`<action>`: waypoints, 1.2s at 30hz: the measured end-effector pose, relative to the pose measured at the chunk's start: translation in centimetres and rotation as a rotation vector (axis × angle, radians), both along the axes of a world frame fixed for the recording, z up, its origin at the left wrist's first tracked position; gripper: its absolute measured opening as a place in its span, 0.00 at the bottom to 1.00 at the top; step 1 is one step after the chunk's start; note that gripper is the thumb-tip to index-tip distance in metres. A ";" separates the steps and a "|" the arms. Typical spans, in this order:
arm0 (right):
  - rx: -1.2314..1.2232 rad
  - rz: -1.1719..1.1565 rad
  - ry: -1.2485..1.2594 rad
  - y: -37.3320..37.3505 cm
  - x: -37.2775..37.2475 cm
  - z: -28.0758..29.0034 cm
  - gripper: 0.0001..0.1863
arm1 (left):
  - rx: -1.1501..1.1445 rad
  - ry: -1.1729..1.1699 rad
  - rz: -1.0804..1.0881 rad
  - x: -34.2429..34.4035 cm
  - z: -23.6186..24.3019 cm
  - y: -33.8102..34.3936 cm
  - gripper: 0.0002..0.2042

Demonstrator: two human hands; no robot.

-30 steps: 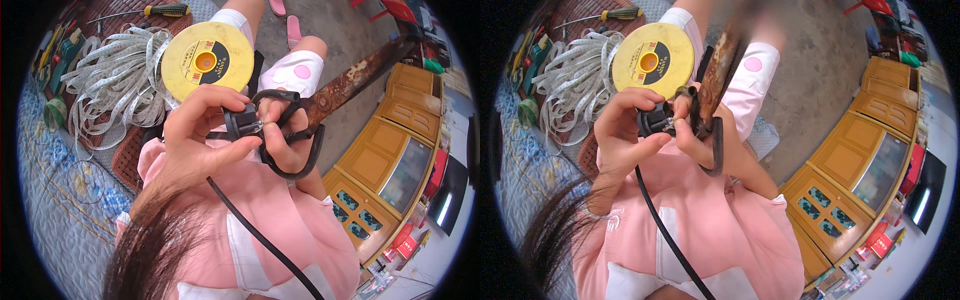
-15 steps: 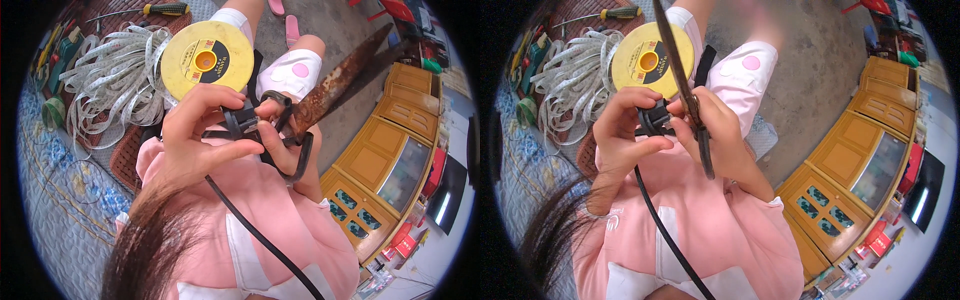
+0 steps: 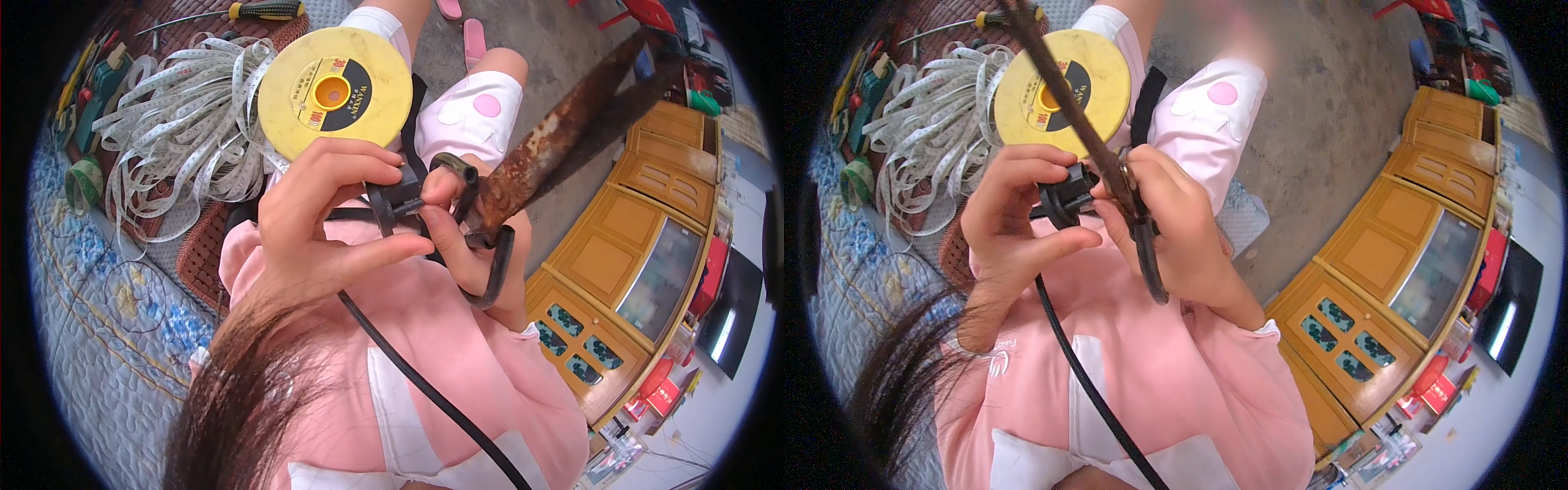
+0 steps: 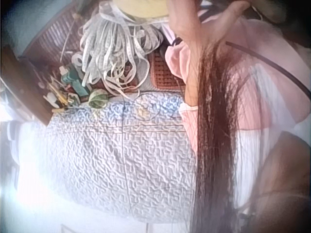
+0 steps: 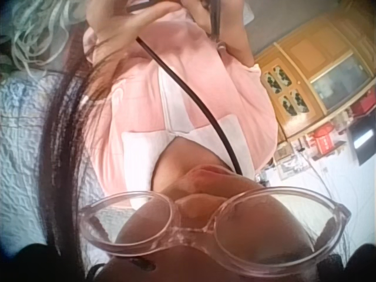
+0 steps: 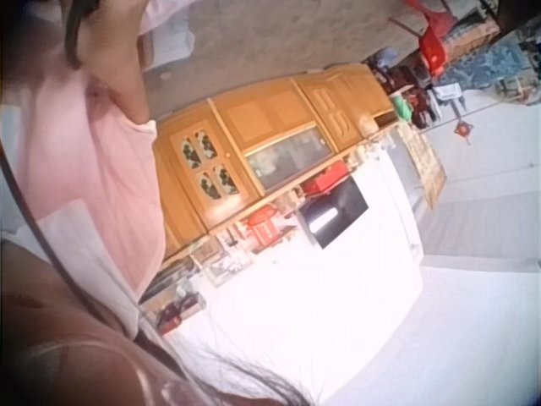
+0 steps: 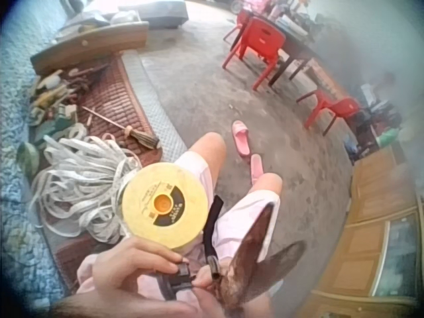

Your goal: The person uses shears to strip a black electrical cord and then winds a white LED strip onto a yellow spool.

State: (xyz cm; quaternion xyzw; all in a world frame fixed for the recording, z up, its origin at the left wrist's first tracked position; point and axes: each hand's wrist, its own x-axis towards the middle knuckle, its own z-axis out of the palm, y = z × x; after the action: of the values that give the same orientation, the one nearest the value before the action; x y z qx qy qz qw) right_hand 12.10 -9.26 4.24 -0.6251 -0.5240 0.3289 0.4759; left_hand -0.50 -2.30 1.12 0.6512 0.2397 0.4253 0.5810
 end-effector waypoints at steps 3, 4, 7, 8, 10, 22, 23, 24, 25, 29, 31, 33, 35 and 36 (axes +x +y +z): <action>-0.031 0.003 0.068 -0.1 0.1 0.2 0.10 | -0.009 0.001 -0.041 -0.1 0.1 0.1 0.21; -0.057 0.016 0.113 -0.2 0.1 0.2 0.10 | -0.022 -0.003 -0.066 -0.1 0.1 0.1 0.21; -0.045 0.019 0.140 -0.5 0.0 0.1 0.10 | -0.088 -0.025 -0.136 -0.3 0.3 0.1 0.21; -0.040 0.049 0.114 -0.7 0.2 -0.1 0.11 | -0.090 -0.024 -0.137 -0.3 0.3 0.2 0.21; -0.073 0.068 0.054 -1.0 0.5 0.1 0.13 | -0.171 -0.059 -0.199 -0.4 0.3 0.2 0.21; -0.062 0.050 0.128 -1.3 0.1 0.0 0.11 | -0.291 -0.011 -0.347 -0.6 1.0 1.0 0.20; -0.060 0.049 0.127 -1.4 -0.2 -0.3 0.11 | -0.310 0.014 -0.344 -0.6 0.9 1.0 0.20; -0.064 -0.019 0.230 -1.6 -0.5 -0.7 0.10 | -0.302 0.012 -0.348 -0.5 0.9 1.0 0.20; -0.067 -0.086 0.335 -1.8 -0.8 -1.0 0.09 | -0.297 0.021 -0.356 -0.5 0.8 1.0 0.20; -0.119 -0.083 0.330 -2.3 -0.9 -1.3 0.11 | -0.230 0.074 -0.374 -0.5 1.0 1.2 0.19; -0.077 -0.088 0.283 -2.3 -1.0 -1.4 0.10 | -0.236 0.086 -0.388 -0.6 1.0 1.3 0.19; -0.038 -0.091 0.237 -2.2 -1.2 -1.4 0.10 | -0.245 0.099 -0.398 -0.6 1.1 1.4 0.19; -0.033 -0.105 0.278 -2.2 -1.4 -1.2 0.09 | -0.213 0.105 -0.437 -0.6 1.1 1.7 0.19; -0.034 -0.102 0.278 -2.2 -1.6 -1.2 0.09 | -0.214 0.105 -0.435 -0.7 1.2 1.6 0.19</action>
State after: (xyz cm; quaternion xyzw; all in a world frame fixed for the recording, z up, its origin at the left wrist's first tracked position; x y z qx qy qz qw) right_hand 10.48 -11.50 3.00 -0.6073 -0.4148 0.3965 0.5494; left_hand -1.18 -0.66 2.29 0.6437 0.1676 0.2280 0.7111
